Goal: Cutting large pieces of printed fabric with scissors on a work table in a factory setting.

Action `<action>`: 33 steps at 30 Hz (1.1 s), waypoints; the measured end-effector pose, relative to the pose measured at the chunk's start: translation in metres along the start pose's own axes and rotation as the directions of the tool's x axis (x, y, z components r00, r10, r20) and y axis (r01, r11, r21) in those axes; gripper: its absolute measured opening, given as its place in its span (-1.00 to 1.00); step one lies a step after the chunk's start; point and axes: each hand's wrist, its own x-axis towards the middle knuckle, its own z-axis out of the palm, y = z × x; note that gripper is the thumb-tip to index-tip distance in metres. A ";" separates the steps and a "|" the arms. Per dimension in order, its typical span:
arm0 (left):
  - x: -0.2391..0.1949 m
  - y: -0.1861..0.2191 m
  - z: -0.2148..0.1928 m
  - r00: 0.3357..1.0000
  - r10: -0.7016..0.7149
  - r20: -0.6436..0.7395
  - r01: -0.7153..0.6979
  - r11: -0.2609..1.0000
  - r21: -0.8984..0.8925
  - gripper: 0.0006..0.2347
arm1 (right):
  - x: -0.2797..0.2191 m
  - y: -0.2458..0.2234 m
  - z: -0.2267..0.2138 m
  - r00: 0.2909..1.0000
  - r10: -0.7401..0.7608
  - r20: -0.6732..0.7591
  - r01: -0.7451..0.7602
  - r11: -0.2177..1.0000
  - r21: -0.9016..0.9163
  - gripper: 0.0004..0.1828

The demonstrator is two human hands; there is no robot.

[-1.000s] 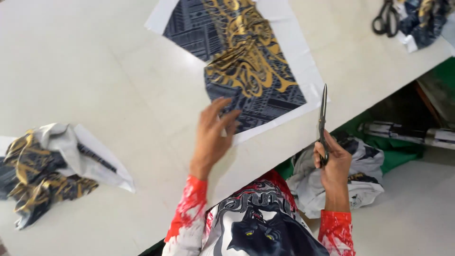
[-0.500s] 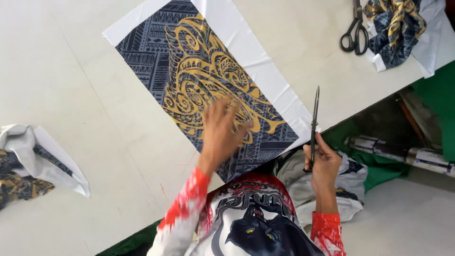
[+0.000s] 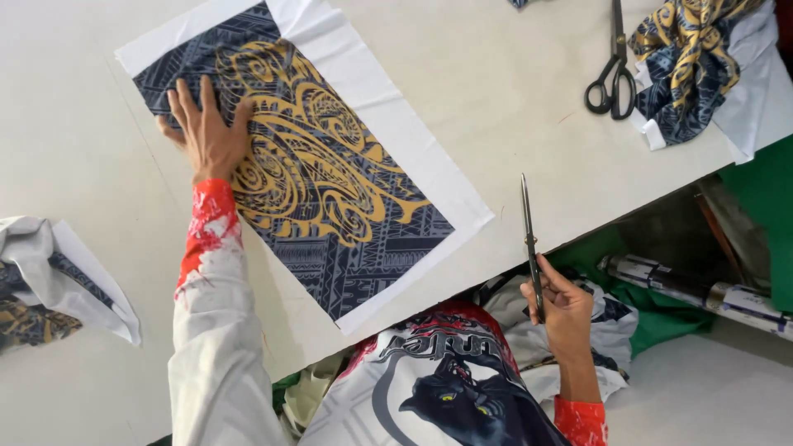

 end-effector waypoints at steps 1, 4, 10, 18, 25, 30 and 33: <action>0.003 -0.002 -0.004 1.000 -0.002 -0.005 0.002 1.000 0.001 -0.24 | 0.000 -0.004 0.001 0.999 0.044 0.004 -0.044 0.999 -0.005 -0.31; -0.020 0.020 0.003 0.988 0.133 -0.079 -0.121 0.983 0.139 -0.25 | -0.008 0.001 -0.003 0.997 0.038 0.067 -0.035 0.998 -0.043 -0.28; -0.169 0.117 0.040 0.776 0.593 0.217 -0.599 0.800 -0.046 -0.39 | -0.015 0.005 0.010 0.980 0.198 -0.027 -0.195 0.977 0.092 -0.33; -0.037 0.097 0.037 0.878 0.464 -0.115 -0.467 0.884 0.004 -0.44 | -0.039 0.000 0.026 0.986 0.136 -0.092 -0.130 0.989 0.069 -0.35; 0.116 0.014 0.056 0.928 0.357 -0.105 -0.327 0.917 0.228 -0.35 | -0.101 0.017 0.019 0.989 0.126 -0.078 -0.123 0.992 0.031 -0.30; 0.121 0.025 0.006 0.958 0.230 0.173 -0.236 0.971 0.019 -0.31 | -0.123 0.004 0.032 0.927 0.314 -0.204 -0.315 0.949 0.033 -0.27; 0.122 0.017 0.005 0.959 0.252 0.129 -0.254 0.967 0.001 -0.32 | -0.124 0.008 0.028 0.942 0.303 -0.144 -0.302 0.953 0.031 -0.26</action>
